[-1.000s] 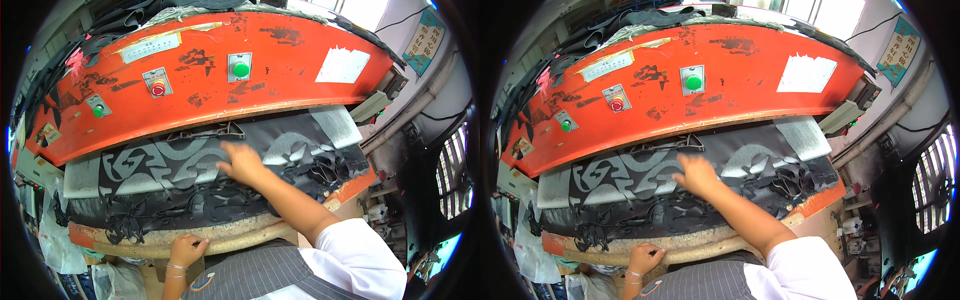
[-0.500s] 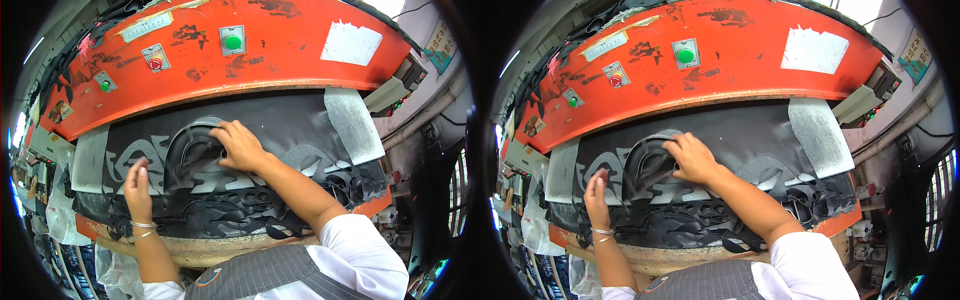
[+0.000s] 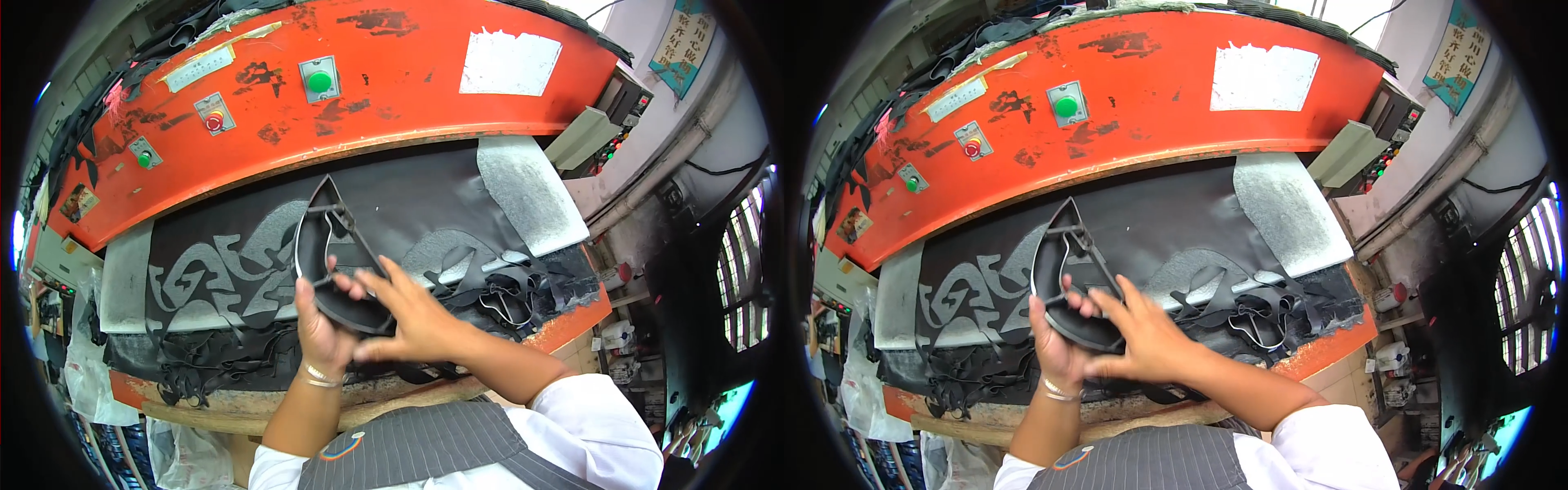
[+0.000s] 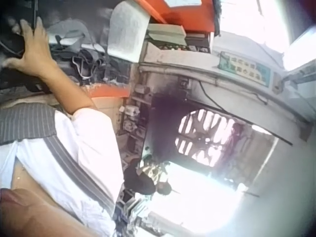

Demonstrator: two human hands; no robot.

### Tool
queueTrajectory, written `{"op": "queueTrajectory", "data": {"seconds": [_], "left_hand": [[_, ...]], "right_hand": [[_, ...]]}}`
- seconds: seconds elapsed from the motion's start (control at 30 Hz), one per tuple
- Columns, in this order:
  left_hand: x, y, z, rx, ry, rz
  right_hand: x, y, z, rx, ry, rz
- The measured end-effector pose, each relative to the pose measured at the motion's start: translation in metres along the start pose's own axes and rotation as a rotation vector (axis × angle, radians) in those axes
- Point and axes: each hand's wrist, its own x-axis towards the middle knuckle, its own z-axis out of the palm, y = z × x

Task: Using a hydraulic press machine and metal dies to cut shoe components from sheets of material.

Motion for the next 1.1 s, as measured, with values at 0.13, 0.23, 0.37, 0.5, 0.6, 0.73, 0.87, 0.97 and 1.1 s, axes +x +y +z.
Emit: {"op": "queueTrajectory", "data": {"seconds": [0.13, 0.23, 0.37, 0.5, 0.6, 0.73, 0.87, 0.97, 1.1], "left_hand": [[0.030, -0.028, -0.005, 0.357, -0.031, 0.098], [0.055, -0.040, -0.015, 0.339, -0.004, 0.061], [0.089, -0.013, -0.064, 1.317, -0.102, 0.207], [0.096, -0.017, -0.087, 1.831, 0.004, 0.363], [0.096, -0.030, -0.092, 1.923, 0.035, 0.328], [0.099, -0.033, -0.088, 1.943, 0.023, 0.334], [0.100, -0.026, -0.087, 1.965, 0.016, 0.342], [0.095, -0.024, -0.090, 1.957, 0.029, 0.337], [0.102, -0.027, -0.088, 1.930, 0.024, 0.371]], "right_hand": [[0.026, 0.029, -0.012, -0.089, 0.050, 0.050], [0.039, 0.071, -0.017, 0.051, 0.070, 0.114], [0.062, 0.109, -0.055, -0.296, 0.052, 0.017], [0.092, 0.143, -0.085, -0.414, -0.180, -0.143], [0.107, 0.158, -0.088, -0.473, -0.304, -0.175], [0.111, 0.174, -0.092, -0.477, -0.372, -0.167], [0.095, 0.176, -0.082, -0.519, -0.212, -0.063], [0.061, 0.166, -0.052, -0.448, 0.071, 0.278], [0.048, 0.176, -0.040, -0.347, 0.212, 0.334]]}}
